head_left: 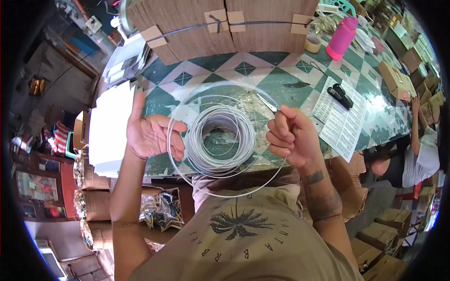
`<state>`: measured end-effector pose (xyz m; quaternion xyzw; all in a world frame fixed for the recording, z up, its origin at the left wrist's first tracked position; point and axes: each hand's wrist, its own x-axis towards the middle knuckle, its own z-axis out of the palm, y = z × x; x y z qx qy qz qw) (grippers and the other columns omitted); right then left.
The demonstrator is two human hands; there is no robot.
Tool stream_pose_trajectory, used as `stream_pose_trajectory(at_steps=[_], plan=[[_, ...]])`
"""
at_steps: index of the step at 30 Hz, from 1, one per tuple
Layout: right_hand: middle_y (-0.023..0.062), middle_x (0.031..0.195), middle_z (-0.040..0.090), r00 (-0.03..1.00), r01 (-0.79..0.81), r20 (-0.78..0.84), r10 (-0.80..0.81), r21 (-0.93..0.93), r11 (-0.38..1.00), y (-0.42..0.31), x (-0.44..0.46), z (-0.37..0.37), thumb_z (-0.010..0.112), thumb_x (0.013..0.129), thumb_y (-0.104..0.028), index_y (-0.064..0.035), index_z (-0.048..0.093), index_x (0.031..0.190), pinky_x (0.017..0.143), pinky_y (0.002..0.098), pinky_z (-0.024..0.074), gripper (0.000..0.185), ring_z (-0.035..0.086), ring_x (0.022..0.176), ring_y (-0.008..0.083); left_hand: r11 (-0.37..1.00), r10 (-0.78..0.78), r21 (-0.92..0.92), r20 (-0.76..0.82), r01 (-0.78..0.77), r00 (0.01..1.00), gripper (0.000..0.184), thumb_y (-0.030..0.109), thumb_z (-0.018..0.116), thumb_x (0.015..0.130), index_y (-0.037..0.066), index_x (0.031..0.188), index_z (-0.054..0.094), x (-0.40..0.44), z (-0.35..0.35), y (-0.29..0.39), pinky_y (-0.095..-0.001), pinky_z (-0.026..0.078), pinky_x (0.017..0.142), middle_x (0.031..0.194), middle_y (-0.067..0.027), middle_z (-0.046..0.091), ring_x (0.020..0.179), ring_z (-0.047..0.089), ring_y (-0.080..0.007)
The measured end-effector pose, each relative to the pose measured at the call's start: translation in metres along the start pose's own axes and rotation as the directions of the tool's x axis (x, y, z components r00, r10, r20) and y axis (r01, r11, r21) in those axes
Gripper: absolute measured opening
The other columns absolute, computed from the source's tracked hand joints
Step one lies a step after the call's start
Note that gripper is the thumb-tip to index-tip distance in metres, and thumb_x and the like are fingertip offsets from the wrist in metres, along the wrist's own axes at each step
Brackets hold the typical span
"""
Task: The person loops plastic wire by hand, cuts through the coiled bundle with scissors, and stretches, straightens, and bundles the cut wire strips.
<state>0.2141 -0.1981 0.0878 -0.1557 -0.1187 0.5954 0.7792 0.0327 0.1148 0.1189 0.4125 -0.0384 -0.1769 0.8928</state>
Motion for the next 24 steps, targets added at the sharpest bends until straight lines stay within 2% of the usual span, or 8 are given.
stream_pose_trajectory(at_steps=[3, 7, 13, 16, 18, 20, 22, 24], plan=[[-0.0026, 0.054, 0.038, 0.999, 0.028, 0.033, -0.026, -0.071, 0.997, 0.002, -0.002, -0.010, 0.046, 0.105, -0.029, -0.0061, 0.057, 0.071, 0.040, 0.0209, 0.0306, 0.042, 0.029, 0.044, 0.0078, 0.992, -0.062, -0.105, 0.022, 0.064, 0.998, 0.080, 0.059, 0.024, 0.106, -0.011, 0.132, 0.051, 0.012, -0.011, -0.007, -0.0451, 0.053, 0.064, 0.076, -0.0202, 0.066, 0.065, 0.066, -0.0384], [-0.0024, 0.061, 0.044, 0.863, 0.097, -0.365, -0.349, -0.558, 0.824, 0.015, 0.019, -0.009, 0.049, 0.104, -0.026, -0.0049, 0.064, 0.091, 0.046, 0.0216, 0.0348, 0.029, 0.034, 0.050, 0.0072, 0.938, -0.037, -0.346, -0.106, -0.002, 0.994, 0.058, 0.047, 0.026, 0.110, 0.000, 0.114, 0.060, 0.015, 0.008, -0.031, -0.0342, 0.042, 0.050, 0.057, -0.0028, 0.044, 0.048, 0.051, -0.0200], [-0.0036, 0.066, 0.043, 0.737, 0.199, -0.237, -0.633, -0.819, 0.538, 0.024, 0.030, 0.019, 0.050, 0.104, -0.024, -0.0046, 0.061, 0.117, 0.051, 0.0221, 0.0355, 0.025, 0.038, 0.056, 0.0068, 0.783, 0.238, -0.583, -0.040, -0.216, 0.970, 0.038, 0.035, 0.034, 0.111, 0.006, 0.104, 0.057, 0.027, 0.053, -0.003, -0.0289, 0.036, 0.047, 0.058, 0.0046, 0.028, 0.047, 0.038, -0.0099], [-0.0043, 0.066, 0.039, 0.902, 0.148, -0.329, -0.278, -0.369, 0.917, 0.009, 0.003, 0.059, 0.048, 0.105, -0.024, -0.0054, 0.055, 0.128, 0.049, 0.0223, 0.0326, 0.030, 0.036, 0.057, 0.0062, 0.840, 0.255, -0.415, -0.271, -0.351, 0.928, 0.026, 0.026, 0.040, 0.109, 0.005, 0.107, 0.055, 0.018, 0.054, -0.002, -0.0274, 0.038, 0.051, 0.064, 0.0015, 0.039, 0.053, 0.043, -0.0115], [-0.0050, 0.065, 0.035, 0.969, 0.098, -0.223, -0.103, -0.034, 0.995, 0.007, 0.006, 0.061, 0.047, 0.106, -0.024, -0.0068, 0.055, 0.126, 0.047, 0.0229, 0.0291, 0.028, 0.032, 0.055, 0.0058, 0.842, 0.277, -0.352, -0.369, -0.409, 0.887, 0.023, 0.023, 0.042, 0.108, 0.005, 0.108, 0.055, 0.007, 0.048, -0.015, -0.0268, 0.039, 0.052, 0.066, 0.0005, 0.043, 0.055, 0.045, -0.0121], [-0.0055, 0.064, 0.033, 0.991, 0.071, -0.122, -0.055, 0.131, 0.989, 0.022, 0.027, 0.051, 0.047, 0.106, -0.024, -0.0080, 0.057, 0.120, 0.046, 0.0235, 0.0266, 0.024, 0.029, 0.054, 0.0055, 0.930, 0.359, 0.192, -0.661, -0.313, 0.659, 0.018, 0.019, 0.043, 0.106, 0.004, 0.110, 0.054, -0.024, 0.015, -0.054, -0.0288, 0.044, 0.056, 0.076, -0.0048, 0.051, 0.062, 0.051, -0.0153], [-0.0062, 0.063, 0.032, 0.990, 0.002, -0.134, 0.031, 0.241, 0.971, 0.057, 0.073, 0.039, 0.048, 0.105, -0.024, -0.0114, 0.058, 0.107, 0.046, 0.0236, 0.0227, 0.015, 0.024, 0.052, 0.0056, 0.797, 0.546, 0.601, -0.760, 0.059, 0.352, 0.015, 0.014, 0.045, 0.104, 0.003, 0.111, 0.052, -0.048, -0.006, -0.080, -0.0309, 0.049, 0.061, 0.086, -0.0102, 0.060, 0.069, 0.056, -0.0186], [-0.0066, 0.062, 0.033, 0.968, 0.000, -0.240, 0.073, 0.293, 0.956, 0.091, 0.116, 0.025, 0.050, 0.105, -0.024, -0.0136, 0.055, 0.097, 0.046, 0.0232, 0.0210, 0.014, 0.025, 0.051, 0.0059, 0.894, 0.421, 0.448, -0.847, 0.008, 0.324, 0.015, 0.013, 0.045, 0.104, 0.002, 0.111, 0.052, -0.053, -0.007, -0.081, -0.0330, 0.051, 0.064, 0.092, -0.0129, 0.061, 0.072, 0.058, -0.0203]])
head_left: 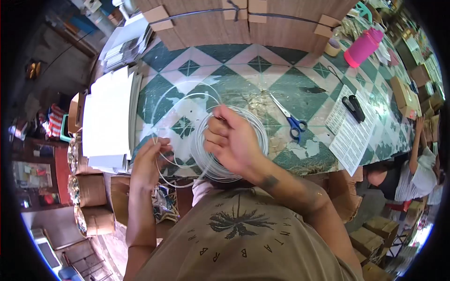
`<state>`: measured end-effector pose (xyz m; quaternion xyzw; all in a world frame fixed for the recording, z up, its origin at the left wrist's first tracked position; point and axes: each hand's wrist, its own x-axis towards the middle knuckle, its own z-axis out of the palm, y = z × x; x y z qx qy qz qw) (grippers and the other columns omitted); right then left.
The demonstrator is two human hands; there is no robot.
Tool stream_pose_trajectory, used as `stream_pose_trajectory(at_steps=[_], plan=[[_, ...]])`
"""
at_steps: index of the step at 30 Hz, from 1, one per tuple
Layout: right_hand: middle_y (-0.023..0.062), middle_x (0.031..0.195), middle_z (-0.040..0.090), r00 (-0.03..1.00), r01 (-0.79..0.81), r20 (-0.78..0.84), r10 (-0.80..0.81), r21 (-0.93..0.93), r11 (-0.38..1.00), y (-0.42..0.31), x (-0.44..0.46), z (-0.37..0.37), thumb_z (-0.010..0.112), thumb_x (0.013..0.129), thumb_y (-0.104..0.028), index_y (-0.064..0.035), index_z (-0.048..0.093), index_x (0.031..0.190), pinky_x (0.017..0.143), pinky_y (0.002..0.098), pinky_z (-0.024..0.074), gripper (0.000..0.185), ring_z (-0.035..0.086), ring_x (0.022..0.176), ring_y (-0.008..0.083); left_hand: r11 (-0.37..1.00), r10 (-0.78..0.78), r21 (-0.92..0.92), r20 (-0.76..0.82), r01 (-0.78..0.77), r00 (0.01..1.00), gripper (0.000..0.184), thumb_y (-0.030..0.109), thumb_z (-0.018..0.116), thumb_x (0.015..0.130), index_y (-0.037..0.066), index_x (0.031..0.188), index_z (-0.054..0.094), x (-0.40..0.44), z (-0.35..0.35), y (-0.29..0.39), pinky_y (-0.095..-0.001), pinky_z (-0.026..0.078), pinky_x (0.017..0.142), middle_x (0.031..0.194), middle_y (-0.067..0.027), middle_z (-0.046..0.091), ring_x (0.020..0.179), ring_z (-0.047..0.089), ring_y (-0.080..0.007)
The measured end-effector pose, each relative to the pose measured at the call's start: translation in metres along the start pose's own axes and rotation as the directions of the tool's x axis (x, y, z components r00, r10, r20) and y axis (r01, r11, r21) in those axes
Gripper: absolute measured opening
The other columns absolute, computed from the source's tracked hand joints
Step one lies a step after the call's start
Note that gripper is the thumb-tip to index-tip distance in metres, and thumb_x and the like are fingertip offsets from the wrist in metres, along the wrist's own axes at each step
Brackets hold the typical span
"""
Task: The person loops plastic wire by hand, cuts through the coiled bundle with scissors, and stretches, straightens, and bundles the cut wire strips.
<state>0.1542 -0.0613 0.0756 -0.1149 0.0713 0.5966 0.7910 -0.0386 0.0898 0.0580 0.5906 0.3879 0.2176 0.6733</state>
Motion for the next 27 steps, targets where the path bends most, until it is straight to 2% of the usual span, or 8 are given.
stream_pose_trajectory(at_steps=[3, 11, 15, 19, 21, 25, 26, 27], plan=[[-0.0064, 0.062, 0.036, 0.999, -0.036, -0.016, 0.035, -0.040, 0.999, 0.002, 0.030, 0.008, 0.050, 0.105, -0.024, -0.0142, 0.056, 0.097, 0.047, 0.0225, 0.0225, 0.014, 0.027, 0.051, 0.0057, 0.853, -0.400, -0.330, 0.081, 0.404, 0.913, 0.015, 0.008, 0.044, 0.101, 0.000, 0.111, 0.051, 0.021, -0.001, 0.010, -0.0395, 0.057, 0.074, 0.109, -0.0209, 0.063, 0.083, 0.062, -0.0251], [-0.0037, 0.068, 0.044, 0.953, 0.048, 0.302, 0.010, -0.184, 0.982, -0.089, -0.024, 0.036, 0.048, 0.106, -0.024, -0.0110, 0.058, 0.102, 0.049, 0.0214, 0.0305, 0.016, 0.035, 0.055, 0.0062, 0.845, -0.194, -0.405, 0.375, 0.348, 0.907, 0.021, 0.007, 0.039, 0.101, -0.004, 0.114, 0.051, 0.069, 0.053, 0.112, -0.0311, 0.052, 0.064, 0.090, -0.0133, 0.061, 0.066, 0.056, -0.0166], [0.0057, 0.087, 0.057, 0.846, 0.457, 0.154, -0.511, -0.704, 0.543, -0.095, -0.083, 0.031, 0.048, 0.105, -0.023, -0.0070, 0.058, 0.103, 0.065, 0.0265, 0.0469, 0.019, 0.053, 0.070, 0.0151, 0.771, -0.076, -0.264, 0.865, 0.579, 0.495, 0.047, 0.019, 0.031, 0.106, -0.006, 0.145, 0.035, 0.055, 0.096, 0.157, -0.0237, 0.029, 0.044, 0.064, 0.0043, 0.037, 0.048, 0.033, -0.0069], [0.0121, 0.099, 0.062, 0.687, 0.277, 0.268, -0.675, -0.956, -0.098, -0.098, -0.127, -0.011, 0.048, 0.104, -0.022, -0.0038, 0.058, 0.109, 0.091, 0.0365, 0.0484, 0.021, 0.059, 0.084, 0.0195, 0.747, 0.266, -0.187, 0.963, 0.638, -0.029, 0.051, 0.020, 0.035, 0.108, 0.004, 0.155, 0.024, 0.025, 0.128, 0.139, -0.0245, 0.021, 0.036, 0.058, 0.0059, 0.031, 0.042, 0.027, -0.0066], [0.0143, 0.100, 0.062, 0.855, 0.399, 0.145, -0.498, -0.797, 0.454, -0.081, -0.145, -0.011, 0.049, 0.104, -0.021, -0.0034, 0.053, 0.121, 0.089, 0.0402, 0.0508, 0.025, 0.059, 0.082, 0.0199, 0.722, 0.309, -0.153, 0.944, 0.675, -0.117, 0.052, 0.018, 0.038, 0.107, 0.008, 0.156, 0.023, 0.004, 0.128, 0.126, -0.0242, 0.021, 0.035, 0.057, 0.0051, 0.030, 0.042, 0.025, -0.0063], [0.0076, 0.082, 0.055, 0.990, 0.113, 0.118, -0.074, -0.368, 0.923, -0.051, -0.158, -0.012, 0.045, 0.106, -0.024, -0.0079, 0.048, 0.128, 0.068, 0.0389, 0.0528, 0.027, 0.052, 0.066, 0.0171, 0.743, 0.002, -0.376, 0.828, 0.553, 0.560, 0.050, 0.005, 0.051, 0.101, 0.006, 0.147, 0.032, -0.037, 0.073, 0.092, -0.0291, 0.041, 0.044, 0.071, -0.0082, 0.048, 0.051, 0.044, -0.0139], [0.0055, 0.078, 0.053, 0.994, 0.062, 0.110, -0.026, -0.332, 0.941, -0.040, -0.154, -0.009, 0.044, 0.107, -0.026, -0.0091, 0.048, 0.127, 0.064, 0.0375, 0.0523, 0.026, 0.050, 0.063, 0.0162, 0.740, -0.003, -0.383, 0.820, 0.553, 0.572, 0.050, 0.005, 0.051, 0.101, 0.006, 0.147, 0.032, -0.046, 0.048, 0.073, -0.0291, 0.041, 0.044, 0.071, -0.0082, 0.048, 0.051, 0.044, -0.0139], [0.0021, 0.073, 0.045, 0.998, 0.009, 0.055, 0.007, -0.286, 0.958, -0.030, -0.150, 0.002, 0.041, 0.108, -0.029, -0.0117, 0.049, 0.123, 0.059, 0.0329, 0.0470, 0.024, 0.044, 0.059, 0.0139, 1.000, -0.027, 0.024, 0.561, 0.017, 0.827, 0.050, 0.002, 0.052, 0.098, 0.006, 0.145, 0.033, -0.052, 0.022, 0.044, -0.0334, 0.047, 0.055, 0.082, -0.0108, 0.053, 0.063, 0.051, -0.0181]])
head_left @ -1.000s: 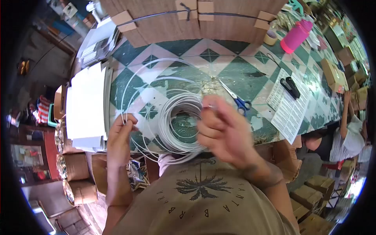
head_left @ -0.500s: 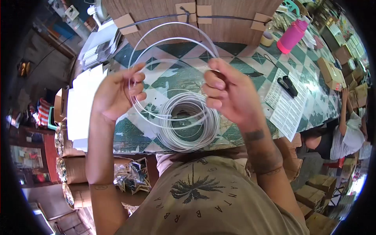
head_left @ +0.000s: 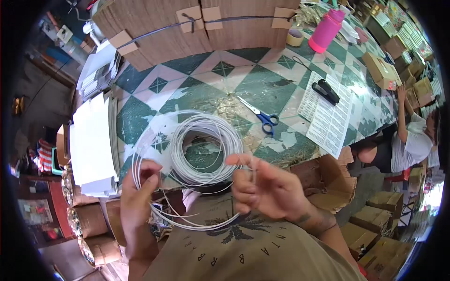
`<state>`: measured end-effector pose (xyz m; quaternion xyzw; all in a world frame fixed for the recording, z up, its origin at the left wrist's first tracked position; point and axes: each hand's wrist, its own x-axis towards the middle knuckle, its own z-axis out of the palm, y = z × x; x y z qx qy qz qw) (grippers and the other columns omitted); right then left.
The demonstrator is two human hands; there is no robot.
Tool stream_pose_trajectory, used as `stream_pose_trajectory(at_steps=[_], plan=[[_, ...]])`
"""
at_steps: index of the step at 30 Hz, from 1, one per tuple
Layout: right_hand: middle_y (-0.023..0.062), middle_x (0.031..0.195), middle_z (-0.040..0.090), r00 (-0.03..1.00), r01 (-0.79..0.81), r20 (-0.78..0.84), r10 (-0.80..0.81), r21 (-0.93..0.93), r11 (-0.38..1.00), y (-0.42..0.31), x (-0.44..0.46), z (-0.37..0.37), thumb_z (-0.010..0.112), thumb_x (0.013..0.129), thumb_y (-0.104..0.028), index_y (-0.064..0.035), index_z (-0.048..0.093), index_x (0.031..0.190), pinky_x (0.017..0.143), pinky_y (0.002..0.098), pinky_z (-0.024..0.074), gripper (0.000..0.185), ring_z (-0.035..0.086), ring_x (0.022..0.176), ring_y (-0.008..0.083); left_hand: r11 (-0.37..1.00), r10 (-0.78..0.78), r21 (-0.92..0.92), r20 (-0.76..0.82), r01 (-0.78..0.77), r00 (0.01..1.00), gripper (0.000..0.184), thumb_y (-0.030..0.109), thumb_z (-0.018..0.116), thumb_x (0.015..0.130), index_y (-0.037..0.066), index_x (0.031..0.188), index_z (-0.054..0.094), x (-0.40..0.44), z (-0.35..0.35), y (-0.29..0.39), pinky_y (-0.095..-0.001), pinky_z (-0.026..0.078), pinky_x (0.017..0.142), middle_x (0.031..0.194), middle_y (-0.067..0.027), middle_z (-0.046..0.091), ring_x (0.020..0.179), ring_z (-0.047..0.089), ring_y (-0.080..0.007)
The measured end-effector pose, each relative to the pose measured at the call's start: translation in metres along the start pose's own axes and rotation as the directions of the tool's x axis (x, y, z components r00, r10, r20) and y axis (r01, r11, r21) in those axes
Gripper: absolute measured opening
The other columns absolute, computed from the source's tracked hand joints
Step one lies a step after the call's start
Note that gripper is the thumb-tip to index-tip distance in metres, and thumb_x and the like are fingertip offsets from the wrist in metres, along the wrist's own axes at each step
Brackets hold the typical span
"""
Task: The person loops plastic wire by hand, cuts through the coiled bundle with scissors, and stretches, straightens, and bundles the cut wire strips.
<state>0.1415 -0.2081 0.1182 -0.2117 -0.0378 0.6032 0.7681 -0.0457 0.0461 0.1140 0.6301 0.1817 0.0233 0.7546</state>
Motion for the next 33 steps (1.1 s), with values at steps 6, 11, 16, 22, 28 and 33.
stream_pose_trajectory(at_steps=[6, 11, 16, 22, 28, 33], plan=[[-0.0049, 0.063, 0.035, 0.839, -0.504, 0.397, 0.372, 0.310, 0.806, 0.037, 0.082, -0.004, 0.036, 0.110, -0.038, -0.0183, 0.048, 0.098, 0.039, 0.0216, 0.0180, 0.026, 0.021, 0.046, 0.0053, 0.881, -0.297, -0.466, -0.416, 0.079, 0.859, 0.043, -0.004, 0.054, 0.090, 0.001, 0.131, 0.044, -0.021, 0.007, -0.047, -0.0417, 0.056, 0.084, 0.112, -0.0179, 0.060, 0.095, 0.062, -0.0256], [-0.0066, 0.061, 0.038, 0.816, -0.440, 0.496, 0.296, 0.202, 0.875, 0.039, 0.155, 0.018, 0.043, 0.108, -0.031, -0.0188, 0.052, 0.101, 0.036, 0.0220, 0.0157, 0.016, 0.024, 0.044, 0.0030, 0.755, -0.318, -0.652, -0.262, 0.076, 0.911, 0.032, 0.005, 0.053, 0.098, -0.003, 0.129, 0.046, 0.010, -0.062, -0.062, -0.0293, 0.054, 0.064, 0.088, -0.0091, 0.062, 0.070, 0.060, -0.0159], [0.0049, 0.078, 0.058, 0.977, 0.212, 0.120, -0.177, -0.423, 0.881, -0.024, 0.150, 0.012, 0.050, 0.103, -0.022, -0.0069, 0.059, 0.099, 0.048, 0.0260, 0.0438, 0.018, 0.047, 0.050, 0.0133, 0.833, -0.109, -0.551, -0.086, 0.044, 0.990, 0.021, 0.016, 0.047, 0.104, 0.001, 0.115, 0.056, 0.079, -0.082, 0.024, -0.0223, 0.036, 0.046, 0.065, 0.0044, 0.044, 0.051, 0.040, -0.0074], [0.0106, 0.112, 0.056, 0.645, 0.330, 0.139, -0.752, -0.938, 0.110, -0.060, 0.072, -0.031, 0.051, 0.100, -0.008, -0.0027, 0.056, 0.117, 0.084, 0.0277, 0.0461, 0.019, 0.054, 0.092, 0.0163, 0.670, 0.197, -0.666, 0.586, 0.329, 0.786, 0.016, 0.019, 0.037, 0.108, 0.009, 0.105, 0.048, 0.138, 0.016, 0.096, -0.0200, 0.022, 0.036, 0.059, 0.0056, 0.033, 0.040, 0.026, -0.0042], [0.0006, 0.069, 0.046, 0.926, 0.354, -0.070, -0.370, -0.172, 0.919, -0.030, 0.002, 0.008, 0.045, 0.106, -0.021, -0.0037, 0.050, 0.125, 0.049, 0.0256, 0.0425, 0.026, 0.038, 0.045, 0.0121, 0.737, 0.304, -0.670, 0.448, 0.091, 0.841, 0.012, 0.014, 0.039, 0.107, 0.007, 0.107, 0.050, 0.085, 0.037, 0.074, -0.0202, 0.031, 0.039, 0.062, 0.0030, 0.040, 0.046, 0.039, -0.0072], [-0.0070, 0.057, 0.028, 0.915, -0.234, 0.389, 0.107, 0.297, 0.926, 0.000, 0.031, -0.013, 0.033, 0.110, -0.044, -0.0153, 0.045, 0.089, 0.042, 0.0259, 0.0253, 0.037, 0.020, 0.046, 0.0081, 0.959, 0.282, 0.120, -0.342, -0.256, 0.896, 0.012, 0.013, 0.046, 0.104, 0.006, 0.107, 0.055, 0.012, 0.011, -0.025, -0.0274, 0.047, 0.055, 0.085, -0.0087, 0.060, 0.070, 0.058, -0.0174]])
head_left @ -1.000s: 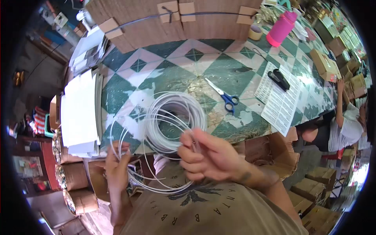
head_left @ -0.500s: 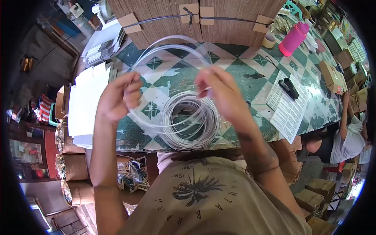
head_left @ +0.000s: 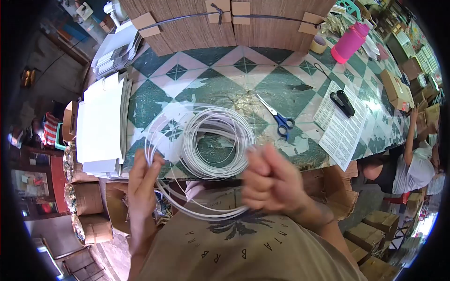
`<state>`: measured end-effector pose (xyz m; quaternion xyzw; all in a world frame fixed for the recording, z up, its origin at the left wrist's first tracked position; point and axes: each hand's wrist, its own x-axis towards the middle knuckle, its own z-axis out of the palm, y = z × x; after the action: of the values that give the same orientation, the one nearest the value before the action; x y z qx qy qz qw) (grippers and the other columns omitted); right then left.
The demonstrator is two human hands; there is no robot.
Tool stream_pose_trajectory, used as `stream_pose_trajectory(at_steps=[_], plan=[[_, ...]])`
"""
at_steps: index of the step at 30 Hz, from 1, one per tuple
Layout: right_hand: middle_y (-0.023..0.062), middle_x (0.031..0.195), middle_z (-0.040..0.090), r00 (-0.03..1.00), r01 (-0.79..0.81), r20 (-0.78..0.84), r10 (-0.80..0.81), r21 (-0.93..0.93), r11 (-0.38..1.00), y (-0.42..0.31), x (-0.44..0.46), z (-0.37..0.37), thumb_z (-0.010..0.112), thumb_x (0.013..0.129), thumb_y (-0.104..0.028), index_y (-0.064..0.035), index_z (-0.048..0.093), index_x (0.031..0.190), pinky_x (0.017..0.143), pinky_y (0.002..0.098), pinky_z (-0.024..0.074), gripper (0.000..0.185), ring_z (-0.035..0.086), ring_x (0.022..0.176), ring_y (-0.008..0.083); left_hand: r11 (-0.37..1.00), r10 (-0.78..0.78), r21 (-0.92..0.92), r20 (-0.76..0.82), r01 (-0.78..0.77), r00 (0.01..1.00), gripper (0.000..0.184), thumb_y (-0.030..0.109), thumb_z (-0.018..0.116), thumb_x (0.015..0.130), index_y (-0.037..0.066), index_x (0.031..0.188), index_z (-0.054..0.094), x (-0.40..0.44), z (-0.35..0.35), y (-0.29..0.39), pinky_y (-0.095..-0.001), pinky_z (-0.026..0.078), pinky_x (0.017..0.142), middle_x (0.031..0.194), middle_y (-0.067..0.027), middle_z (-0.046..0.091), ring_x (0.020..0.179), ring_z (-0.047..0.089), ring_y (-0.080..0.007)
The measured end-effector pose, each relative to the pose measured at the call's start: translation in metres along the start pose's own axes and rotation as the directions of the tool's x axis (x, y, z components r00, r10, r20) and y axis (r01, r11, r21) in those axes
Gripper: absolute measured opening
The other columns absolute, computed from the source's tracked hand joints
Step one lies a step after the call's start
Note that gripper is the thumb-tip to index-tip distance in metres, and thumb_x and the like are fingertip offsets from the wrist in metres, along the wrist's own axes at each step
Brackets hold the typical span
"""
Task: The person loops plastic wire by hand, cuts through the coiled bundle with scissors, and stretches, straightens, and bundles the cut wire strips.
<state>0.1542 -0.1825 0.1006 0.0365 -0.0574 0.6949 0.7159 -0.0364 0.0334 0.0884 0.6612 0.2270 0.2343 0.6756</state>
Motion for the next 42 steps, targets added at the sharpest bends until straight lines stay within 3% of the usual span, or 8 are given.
stream_pose_trajectory(at_steps=[8, 16, 21, 23, 29, 34, 38, 42], plan=[[-0.0078, 0.057, 0.024, 0.966, -0.218, 0.122, 0.229, -0.096, 0.971, 0.021, 0.116, -0.033, 0.037, 0.108, -0.050, -0.0189, 0.039, 0.083, 0.039, 0.0252, 0.0113, 0.040, 0.013, 0.044, 0.0061, 0.695, -0.570, -0.591, -0.105, 0.410, 0.815, 0.013, 0.012, 0.048, 0.103, 0.005, 0.111, 0.056, 0.004, -0.047, -0.007, -0.0345, 0.058, 0.065, 0.100, -0.0160, 0.069, 0.077, 0.067, -0.0249], [0.0100, 0.097, 0.063, 0.597, -0.046, 0.251, -0.762, -0.937, -0.345, -0.068, 0.045, -0.003, 0.048, 0.101, -0.017, -0.0033, 0.057, 0.110, 0.075, 0.0262, 0.0470, 0.018, 0.059, 0.086, 0.0148, 0.515, -0.242, -0.604, 0.578, 0.608, 0.779, 0.027, 0.020, 0.038, 0.107, 0.004, 0.123, 0.052, 0.130, 0.009, 0.073, -0.0249, 0.033, 0.045, 0.060, 0.0032, 0.038, 0.044, 0.033, -0.0096], [0.0145, 0.117, 0.062, 0.509, 0.149, 0.081, -0.857, -0.989, -0.005, -0.044, -0.007, 0.016, 0.058, 0.094, -0.008, -0.0040, 0.053, 0.130, 0.088, 0.0283, 0.0465, 0.036, 0.060, 0.101, 0.0208, 0.525, 0.379, -0.397, 0.901, 0.753, 0.211, 0.015, 0.020, 0.037, 0.109, 0.014, 0.122, 0.041, 0.100, 0.064, 0.081, -0.0259, 0.021, 0.034, 0.055, 0.0032, 0.035, 0.040, 0.026, -0.0085], [0.0157, 0.118, 0.061, 0.858, 0.151, -0.116, -0.500, -0.874, 0.462, -0.035, -0.022, 0.019, 0.060, 0.093, -0.009, -0.0031, 0.046, 0.138, 0.089, 0.0320, 0.0486, 0.047, 0.062, 0.109, 0.0248, 0.416, 0.455, -0.569, 0.806, 0.709, 0.379, 0.026, 0.013, 0.040, 0.107, 0.014, 0.132, 0.034, 0.076, 0.054, 0.075, -0.0236, 0.027, 0.038, 0.059, -0.0031, 0.037, 0.044, 0.034, -0.0087], [0.0109, 0.103, 0.062, 0.919, 0.031, -0.224, -0.324, -0.778, 0.628, -0.008, 0.008, 0.019, 0.060, 0.097, -0.008, -0.0030, 0.049, 0.131, 0.079, 0.0279, 0.0498, 0.036, 0.063, 0.086, 0.0215, 0.536, -0.023, -0.733, 0.484, 0.419, 0.875, 0.034, 0.003, 0.039, 0.103, 0.015, 0.135, 0.034, -0.015, 0.004, 0.034, -0.0264, 0.030, 0.038, 0.067, -0.0050, 0.040, 0.044, 0.032, -0.0095], [0.0095, 0.104, 0.060, 0.889, -0.223, -0.457, -0.037, -0.501, 0.836, 0.021, 0.043, 0.003, 0.059, 0.097, -0.006, -0.0031, 0.052, 0.124, 0.076, 0.0252, 0.0476, 0.028, 0.060, 0.082, 0.0188, 0.978, 0.013, 0.206, -0.235, 0.037, 0.972, 0.031, 0.000, 0.039, 0.100, 0.012, 0.128, 0.044, -0.061, -0.038, -0.064, -0.0261, 0.031, 0.040, 0.064, -0.0025, 0.036, 0.044, 0.033, -0.0103], [0.0091, 0.107, 0.059, 0.921, -0.299, -0.345, -0.182, -0.924, 0.239, 0.019, 0.038, 0.019, 0.059, 0.097, -0.004, -0.0025, 0.053, 0.120, 0.073, 0.0252, 0.0471, 0.024, 0.059, 0.083, 0.0167, 0.609, -0.411, -0.728, 0.050, 0.315, 0.910, 0.024, -0.001, 0.041, 0.099, 0.007, 0.117, 0.053, -0.059, -0.023, -0.038, -0.0253, 0.039, 0.049, 0.067, -0.0031, 0.040, 0.053, 0.043, -0.0132], [0.0041, 0.087, 0.056, 0.815, 0.153, 0.373, -0.443, -0.876, -0.457, 0.009, 0.040, -0.028, 0.056, 0.098, -0.003, -0.0016, 0.055, 0.118, 0.061, 0.0236, 0.0427, 0.020, 0.050, 0.064, 0.0131, 0.302, -0.072, -0.877, 0.369, 0.373, 0.927, 0.018, 0.001, 0.043, 0.099, 0.005, 0.112, 0.056, -0.043, -0.016, 0.015, -0.0278, 0.042, 0.053, 0.071, -0.0038, 0.046, 0.057, 0.047, -0.0157]])
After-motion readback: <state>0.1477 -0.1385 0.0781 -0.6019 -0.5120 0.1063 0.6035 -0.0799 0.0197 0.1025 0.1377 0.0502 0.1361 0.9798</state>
